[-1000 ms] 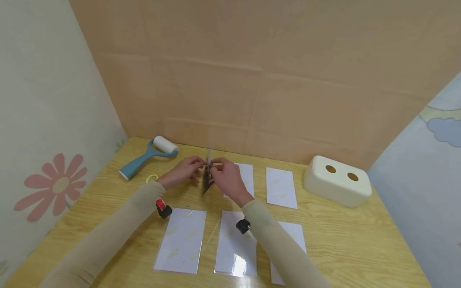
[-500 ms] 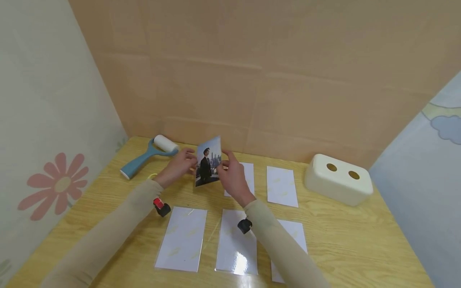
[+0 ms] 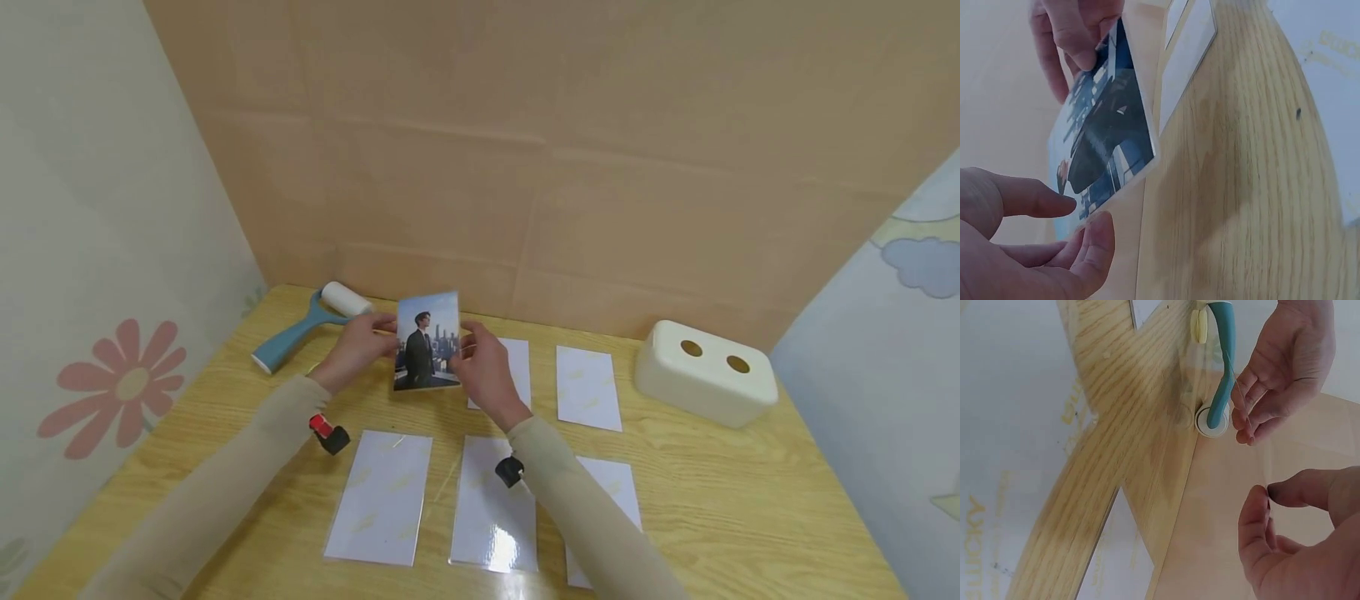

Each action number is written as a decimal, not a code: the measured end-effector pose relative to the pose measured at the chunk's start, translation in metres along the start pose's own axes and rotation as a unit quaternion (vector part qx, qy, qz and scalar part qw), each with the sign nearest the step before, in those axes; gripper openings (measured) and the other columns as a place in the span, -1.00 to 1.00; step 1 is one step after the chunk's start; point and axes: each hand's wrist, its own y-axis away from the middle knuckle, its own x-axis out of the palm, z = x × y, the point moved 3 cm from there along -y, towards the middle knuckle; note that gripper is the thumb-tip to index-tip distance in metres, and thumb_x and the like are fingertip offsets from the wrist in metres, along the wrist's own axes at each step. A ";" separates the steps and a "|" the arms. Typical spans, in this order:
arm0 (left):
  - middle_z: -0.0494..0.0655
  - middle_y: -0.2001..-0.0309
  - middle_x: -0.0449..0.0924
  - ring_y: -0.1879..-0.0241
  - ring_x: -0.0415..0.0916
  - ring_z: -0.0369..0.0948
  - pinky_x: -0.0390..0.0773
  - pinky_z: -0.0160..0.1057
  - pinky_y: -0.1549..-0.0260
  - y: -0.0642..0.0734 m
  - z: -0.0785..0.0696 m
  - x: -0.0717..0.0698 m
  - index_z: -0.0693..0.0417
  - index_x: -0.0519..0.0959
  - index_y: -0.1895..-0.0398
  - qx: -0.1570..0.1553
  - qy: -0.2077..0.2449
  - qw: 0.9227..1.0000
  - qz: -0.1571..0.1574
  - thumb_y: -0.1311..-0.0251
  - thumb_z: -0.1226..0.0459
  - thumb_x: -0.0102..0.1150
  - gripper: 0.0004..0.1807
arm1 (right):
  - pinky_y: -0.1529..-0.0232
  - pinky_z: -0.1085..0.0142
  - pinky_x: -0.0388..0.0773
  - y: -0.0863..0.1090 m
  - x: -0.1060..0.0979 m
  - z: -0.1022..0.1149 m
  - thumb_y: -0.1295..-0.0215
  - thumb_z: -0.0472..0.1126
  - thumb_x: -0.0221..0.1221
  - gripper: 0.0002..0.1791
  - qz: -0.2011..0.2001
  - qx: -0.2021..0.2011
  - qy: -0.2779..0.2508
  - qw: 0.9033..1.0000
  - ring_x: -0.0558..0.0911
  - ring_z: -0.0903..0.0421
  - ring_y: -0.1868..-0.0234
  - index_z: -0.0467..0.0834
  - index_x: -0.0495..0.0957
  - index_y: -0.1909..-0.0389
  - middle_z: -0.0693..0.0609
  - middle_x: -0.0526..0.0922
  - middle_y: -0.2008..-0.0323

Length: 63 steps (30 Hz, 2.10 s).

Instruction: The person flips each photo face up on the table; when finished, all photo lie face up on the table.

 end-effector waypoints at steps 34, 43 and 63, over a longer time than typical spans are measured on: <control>-0.13 0.67 0.16 0.63 0.14 -0.18 0.25 -0.20 0.50 -0.001 0.019 -0.003 0.05 0.21 0.65 -0.020 -0.117 0.992 0.044 -0.25 0.38 0.13 -0.62 | 0.17 0.17 0.59 -0.008 0.027 -0.008 -0.27 -0.32 0.32 -0.43 0.097 0.090 0.079 0.988 0.61 0.03 0.20 -0.37 0.45 -0.29 -0.14 0.61 0.03; -0.14 0.65 0.18 0.62 0.28 -0.16 0.34 -0.21 0.50 -0.002 0.024 0.000 0.03 0.20 0.68 -0.056 -0.113 0.991 0.052 -0.32 0.32 0.11 -0.58 | 0.36 0.26 0.41 -0.009 0.031 -0.009 -0.31 -0.27 0.29 -0.48 0.113 0.088 0.105 0.984 0.45 0.12 0.47 -0.37 0.48 -0.25 -0.08 0.62 0.22; -0.12 0.64 0.24 0.65 0.24 -0.18 0.30 -0.21 0.50 -0.003 0.023 0.003 0.12 0.31 0.48 -0.076 -0.138 0.986 0.059 -0.36 0.28 0.06 -0.75 | 0.08 0.11 0.61 -0.007 0.030 -0.005 -0.36 -0.22 0.26 -0.39 0.113 0.092 0.101 0.984 0.67 -0.07 0.02 -0.40 0.37 -0.34 -0.24 0.65 -0.06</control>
